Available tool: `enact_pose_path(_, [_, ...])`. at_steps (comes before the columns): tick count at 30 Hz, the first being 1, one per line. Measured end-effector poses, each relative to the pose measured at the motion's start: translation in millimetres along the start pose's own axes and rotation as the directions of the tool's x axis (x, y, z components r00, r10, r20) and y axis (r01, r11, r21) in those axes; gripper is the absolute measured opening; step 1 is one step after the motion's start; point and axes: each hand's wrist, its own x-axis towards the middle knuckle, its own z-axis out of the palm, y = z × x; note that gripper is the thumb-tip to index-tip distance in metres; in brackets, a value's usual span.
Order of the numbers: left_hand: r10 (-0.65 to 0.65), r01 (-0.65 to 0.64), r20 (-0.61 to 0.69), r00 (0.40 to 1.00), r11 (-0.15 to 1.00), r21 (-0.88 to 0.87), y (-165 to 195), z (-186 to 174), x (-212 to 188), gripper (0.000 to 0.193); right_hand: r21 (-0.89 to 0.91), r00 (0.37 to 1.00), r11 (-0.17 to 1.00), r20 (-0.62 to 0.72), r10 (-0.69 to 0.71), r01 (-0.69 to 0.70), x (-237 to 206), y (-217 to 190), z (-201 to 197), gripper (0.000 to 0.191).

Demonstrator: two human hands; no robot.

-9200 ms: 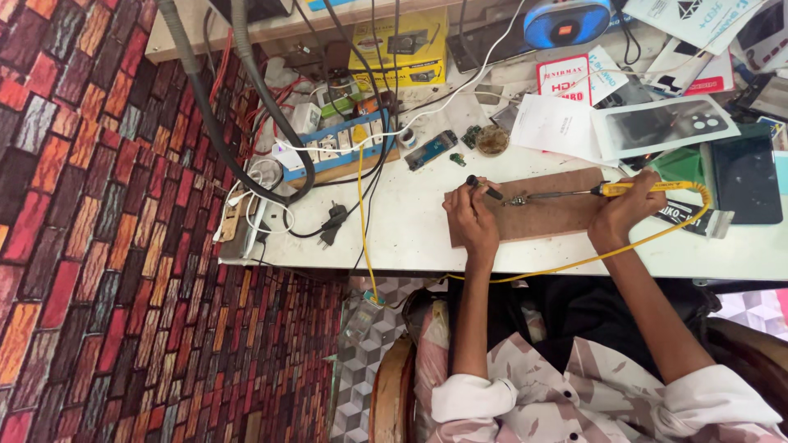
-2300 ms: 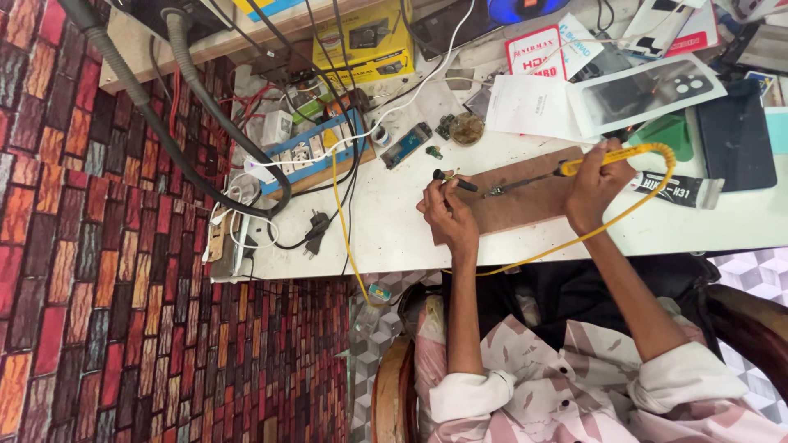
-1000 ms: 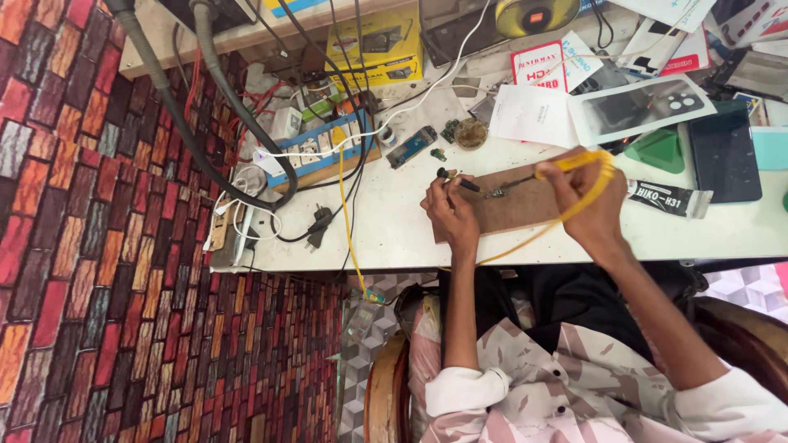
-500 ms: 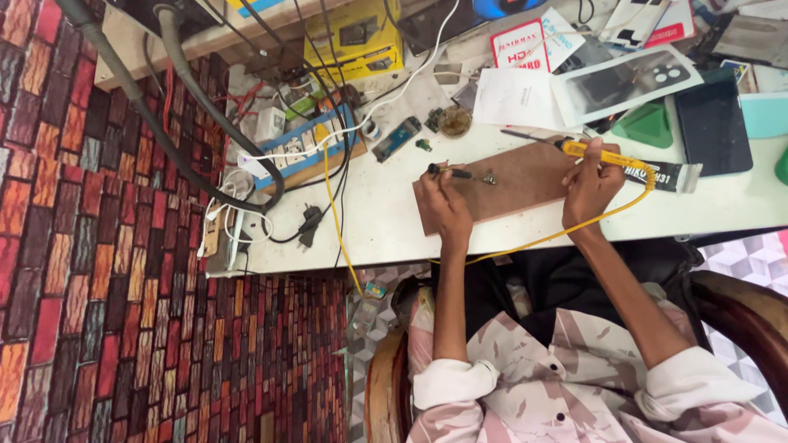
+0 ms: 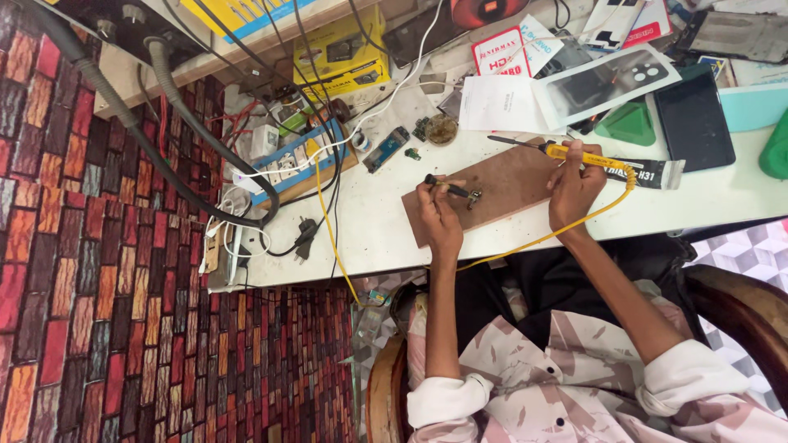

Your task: The person solders a small electronic component on a wooden board using a soldering iron and solder wire. They repeatedly apply heat and solder to the component while holding it in place with their other hand.

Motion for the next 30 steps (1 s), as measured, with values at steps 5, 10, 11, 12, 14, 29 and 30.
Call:
enact_pose_path(5, [0.108,-0.072,-0.223,0.969,0.984,0.164,9,3,2,0.016,0.018,1.000,1.000,-0.013,0.010,-0.010,-1,-2,3,0.031])
enact_pose_path(10, [0.144,-0.095,-0.429,0.892,0.986,0.134,26,3,-7,0.018,-0.054,1.000,0.998,-0.022,0.011,-0.012,-1,0,1,0.031])
enact_pose_path(11, [0.165,-0.116,-0.459,0.873,0.984,0.134,28,2,-9,0.019,-0.047,0.999,0.998,-0.029,0.028,-0.029,-1,1,0,0.031])
enact_pose_path(12, [0.140,-0.070,-0.449,0.883,0.983,0.168,30,0,-12,0.019,-0.051,0.999,0.999,-0.031,0.014,-0.016,-1,2,0,0.031])
enact_pose_path(14, [0.090,0.020,-0.436,0.896,0.970,0.241,32,-4,-17,0.019,-0.057,1.000,0.998,-0.029,-0.009,0.008,0,3,1,0.032])
enact_pose_path(29, [0.135,-0.022,-0.391,0.910,0.960,0.280,30,14,-29,0.018,-0.018,1.000,1.000,0.007,-0.015,0.015,1,3,0,0.027])
enact_pose_path(30, [0.115,0.000,-0.395,0.911,0.960,0.282,31,9,-29,0.018,-0.025,1.000,1.000,0.005,-0.014,0.014,1,3,0,0.027])
